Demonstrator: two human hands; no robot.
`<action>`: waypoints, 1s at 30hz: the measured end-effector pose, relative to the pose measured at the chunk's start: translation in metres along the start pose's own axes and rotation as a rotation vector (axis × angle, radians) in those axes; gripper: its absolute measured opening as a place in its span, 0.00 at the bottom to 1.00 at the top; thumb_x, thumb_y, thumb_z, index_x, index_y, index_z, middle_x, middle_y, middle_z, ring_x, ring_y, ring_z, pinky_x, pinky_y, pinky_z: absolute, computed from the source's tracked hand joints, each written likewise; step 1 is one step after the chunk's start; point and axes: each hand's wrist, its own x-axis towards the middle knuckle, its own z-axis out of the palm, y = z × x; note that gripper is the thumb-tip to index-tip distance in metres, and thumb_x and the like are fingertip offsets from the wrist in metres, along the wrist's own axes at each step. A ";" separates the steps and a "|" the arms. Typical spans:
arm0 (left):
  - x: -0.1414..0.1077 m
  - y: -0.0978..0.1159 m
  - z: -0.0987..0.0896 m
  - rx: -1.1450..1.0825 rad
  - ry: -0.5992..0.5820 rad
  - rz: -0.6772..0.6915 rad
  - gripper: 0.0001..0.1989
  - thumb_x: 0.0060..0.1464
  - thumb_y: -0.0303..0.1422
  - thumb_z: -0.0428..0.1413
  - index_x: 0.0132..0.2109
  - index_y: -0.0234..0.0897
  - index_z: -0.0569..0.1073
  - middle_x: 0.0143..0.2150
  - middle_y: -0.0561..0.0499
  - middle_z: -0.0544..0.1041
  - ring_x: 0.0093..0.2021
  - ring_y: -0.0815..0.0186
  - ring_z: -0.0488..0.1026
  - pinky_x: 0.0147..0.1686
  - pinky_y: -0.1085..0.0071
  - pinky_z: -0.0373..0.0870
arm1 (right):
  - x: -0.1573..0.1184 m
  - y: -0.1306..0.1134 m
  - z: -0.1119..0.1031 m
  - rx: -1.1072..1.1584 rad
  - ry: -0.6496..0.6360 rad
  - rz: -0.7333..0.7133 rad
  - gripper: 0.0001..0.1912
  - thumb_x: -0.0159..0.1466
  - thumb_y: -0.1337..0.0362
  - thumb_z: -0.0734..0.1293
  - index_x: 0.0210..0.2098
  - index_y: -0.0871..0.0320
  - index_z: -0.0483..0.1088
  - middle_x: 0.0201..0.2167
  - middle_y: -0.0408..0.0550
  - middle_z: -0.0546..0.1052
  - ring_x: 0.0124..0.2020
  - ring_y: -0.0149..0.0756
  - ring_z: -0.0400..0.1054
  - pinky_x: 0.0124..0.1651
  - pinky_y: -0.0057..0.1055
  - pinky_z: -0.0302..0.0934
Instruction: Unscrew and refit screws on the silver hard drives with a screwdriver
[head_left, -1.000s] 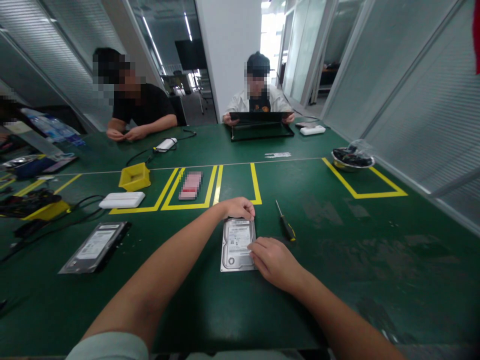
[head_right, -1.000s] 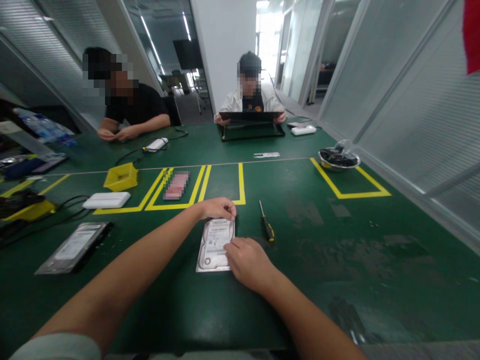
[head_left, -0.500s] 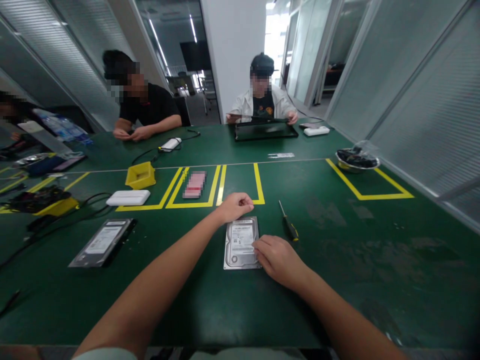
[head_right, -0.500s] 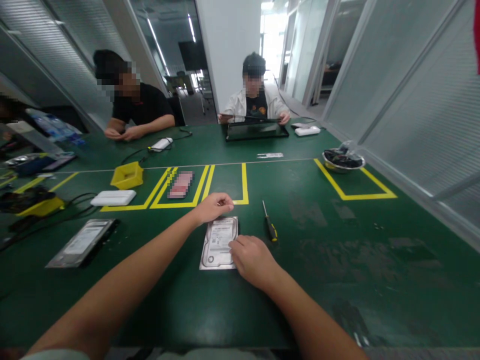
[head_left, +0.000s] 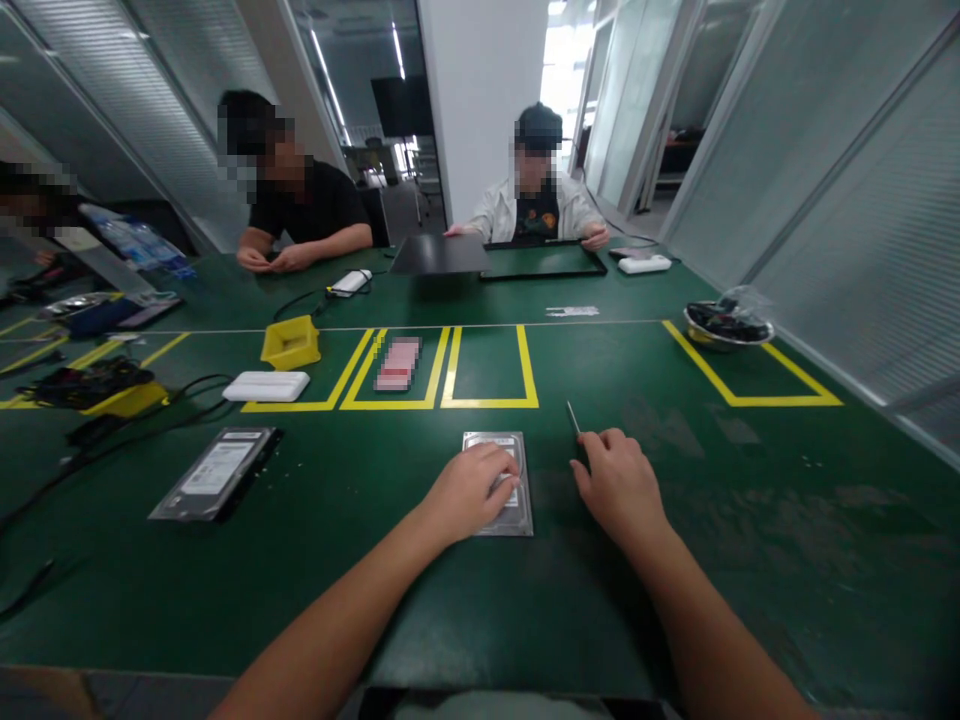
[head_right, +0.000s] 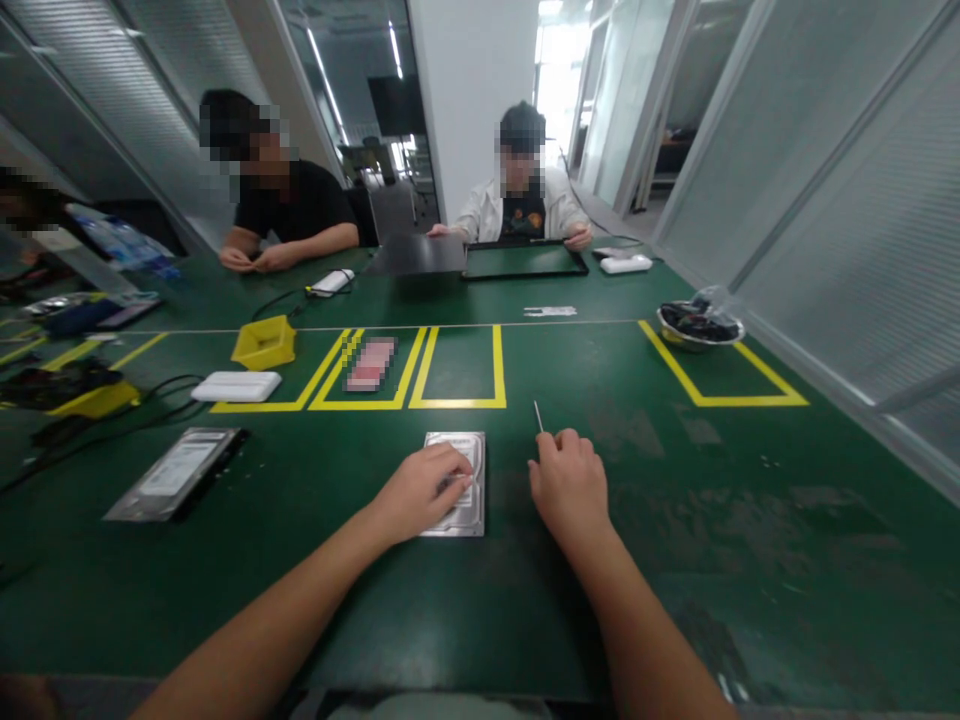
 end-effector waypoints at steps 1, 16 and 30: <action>-0.001 -0.002 0.002 0.015 0.006 0.012 0.05 0.61 0.29 0.52 0.40 0.37 0.73 0.38 0.48 0.75 0.41 0.62 0.71 0.43 0.67 0.66 | 0.001 0.002 -0.001 -0.036 -0.025 0.039 0.12 0.65 0.60 0.64 0.46 0.58 0.69 0.42 0.55 0.71 0.42 0.47 0.67 0.39 0.37 0.59; -0.011 -0.026 0.008 -0.153 0.038 0.082 0.05 0.58 0.30 0.55 0.40 0.38 0.75 0.38 0.50 0.77 0.41 0.61 0.71 0.47 0.63 0.65 | 0.011 -0.003 0.004 0.023 -0.222 0.109 0.13 0.69 0.64 0.58 0.52 0.59 0.59 0.41 0.55 0.74 0.41 0.44 0.72 0.36 0.33 0.58; -0.011 -0.026 0.007 -0.137 -0.004 0.078 0.06 0.59 0.31 0.54 0.42 0.38 0.74 0.41 0.49 0.77 0.44 0.60 0.70 0.48 0.62 0.64 | 0.051 0.021 -0.076 0.517 0.320 0.041 0.11 0.61 0.55 0.70 0.36 0.57 0.71 0.23 0.42 0.69 0.24 0.33 0.63 0.29 0.31 0.55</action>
